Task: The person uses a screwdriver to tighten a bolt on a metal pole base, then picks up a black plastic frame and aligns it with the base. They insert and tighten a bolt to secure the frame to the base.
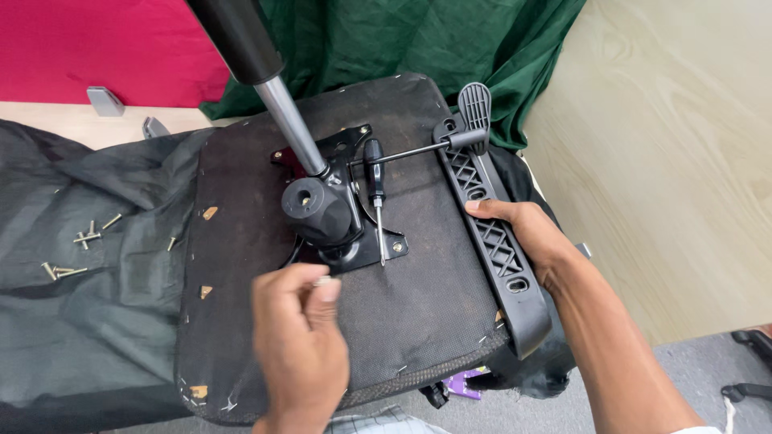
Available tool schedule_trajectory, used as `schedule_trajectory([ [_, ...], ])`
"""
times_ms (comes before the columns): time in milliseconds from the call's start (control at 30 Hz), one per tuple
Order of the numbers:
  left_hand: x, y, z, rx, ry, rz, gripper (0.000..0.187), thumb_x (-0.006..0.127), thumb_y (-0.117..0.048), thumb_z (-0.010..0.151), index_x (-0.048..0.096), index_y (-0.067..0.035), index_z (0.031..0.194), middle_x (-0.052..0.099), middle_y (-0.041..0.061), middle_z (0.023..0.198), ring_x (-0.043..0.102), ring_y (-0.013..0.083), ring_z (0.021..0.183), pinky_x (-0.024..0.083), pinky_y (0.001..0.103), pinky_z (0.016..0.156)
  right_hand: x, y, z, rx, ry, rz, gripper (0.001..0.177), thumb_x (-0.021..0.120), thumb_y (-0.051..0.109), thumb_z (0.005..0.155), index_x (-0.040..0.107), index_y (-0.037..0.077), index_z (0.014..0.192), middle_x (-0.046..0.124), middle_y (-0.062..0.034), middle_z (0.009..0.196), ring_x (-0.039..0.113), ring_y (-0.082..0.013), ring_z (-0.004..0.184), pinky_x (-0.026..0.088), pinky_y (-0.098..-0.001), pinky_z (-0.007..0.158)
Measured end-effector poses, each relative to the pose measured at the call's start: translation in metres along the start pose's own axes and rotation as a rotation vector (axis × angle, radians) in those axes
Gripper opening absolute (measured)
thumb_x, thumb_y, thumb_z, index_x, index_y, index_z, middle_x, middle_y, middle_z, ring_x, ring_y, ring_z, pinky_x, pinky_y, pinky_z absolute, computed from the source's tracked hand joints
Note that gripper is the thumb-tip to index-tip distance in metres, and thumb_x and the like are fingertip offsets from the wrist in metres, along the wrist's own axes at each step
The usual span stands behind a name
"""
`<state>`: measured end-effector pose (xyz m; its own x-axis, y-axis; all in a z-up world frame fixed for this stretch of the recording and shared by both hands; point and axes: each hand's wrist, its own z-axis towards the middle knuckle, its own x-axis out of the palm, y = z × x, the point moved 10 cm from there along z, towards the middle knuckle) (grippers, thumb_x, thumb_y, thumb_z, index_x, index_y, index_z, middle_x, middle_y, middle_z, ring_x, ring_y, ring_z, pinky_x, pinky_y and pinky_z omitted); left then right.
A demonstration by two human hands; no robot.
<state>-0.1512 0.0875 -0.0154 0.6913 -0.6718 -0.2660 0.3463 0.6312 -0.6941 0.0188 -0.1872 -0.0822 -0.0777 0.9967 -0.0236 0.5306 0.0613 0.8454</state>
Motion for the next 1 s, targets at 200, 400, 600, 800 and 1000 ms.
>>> schedule_trajectory([
  [200, 0.084, -0.041, -0.001, -0.037, 0.438, -0.346, 0.021, 0.065, -0.018, 0.101, 0.060, -0.001, 0.113, 0.063, 0.010, 0.096, 0.068, 0.0184, 0.080, 0.057, 0.030, 0.069, 0.000, 0.005, -0.004, -0.017, 0.001, -0.012, 0.031, 0.073, 0.023, 0.083, 0.071, -0.003, 0.099, 0.074, -0.0130, 0.076, 0.067, -0.0193, 0.050, 0.055, -0.0309, 0.047],
  [400, 0.136, -0.045, -0.017, -0.278, 0.668, -0.470, 0.025, 0.062, -0.025, 0.100, 0.061, -0.002, 0.111, 0.070, 0.009, 0.097, 0.072, 0.0179, 0.084, 0.058, 0.033, 0.072, 0.003, 0.022, -0.014, -0.163, -0.063, -0.071, 0.067, 0.075, 0.016, 0.077, 0.056, 0.010, 0.141, 0.071, -0.0115, 0.097, 0.068, -0.0162, 0.061, 0.056, -0.0314, 0.052],
  [600, 0.144, -0.039, 0.021, -0.098, 0.521, -0.359, 0.022, 0.058, -0.024, 0.103, 0.060, -0.003, 0.110, 0.066, 0.011, 0.099, 0.069, 0.0226, 0.087, 0.054, 0.036, 0.077, 0.007, 0.029, -0.023, -0.207, -0.057, -0.073, 0.084, 0.073, 0.013, 0.075, 0.047, 0.019, 0.155, 0.074, -0.0074, 0.116, 0.071, -0.0119, 0.076, 0.057, -0.0286, 0.065],
  [800, 0.178, -0.032, 0.115, 0.233, 0.220, -0.071, 0.018, 0.057, -0.021, 0.104, 0.055, -0.006, 0.113, 0.070, 0.012, 0.100, 0.067, 0.0350, 0.093, 0.047, 0.048, 0.087, 0.005, 0.027, -0.026, -0.171, -0.125, -0.099, 0.087, 0.075, 0.012, 0.074, 0.050, 0.026, 0.156, 0.075, -0.0076, 0.123, 0.068, -0.0151, 0.080, 0.054, -0.0293, 0.070],
  [1000, 0.247, -0.006, 0.128, 0.002, 0.640, -0.038, 0.028, 0.046, -0.032, 0.104, 0.052, -0.007, 0.115, 0.077, 0.008, 0.084, 0.073, 0.0346, 0.085, 0.050, 0.051, 0.077, 0.007, 0.028, -0.027, -0.224, -0.156, -0.154, 0.089, 0.077, 0.018, 0.072, 0.045, 0.024, 0.155, 0.069, -0.0053, 0.136, 0.072, -0.0130, 0.103, 0.053, -0.0257, 0.090],
])
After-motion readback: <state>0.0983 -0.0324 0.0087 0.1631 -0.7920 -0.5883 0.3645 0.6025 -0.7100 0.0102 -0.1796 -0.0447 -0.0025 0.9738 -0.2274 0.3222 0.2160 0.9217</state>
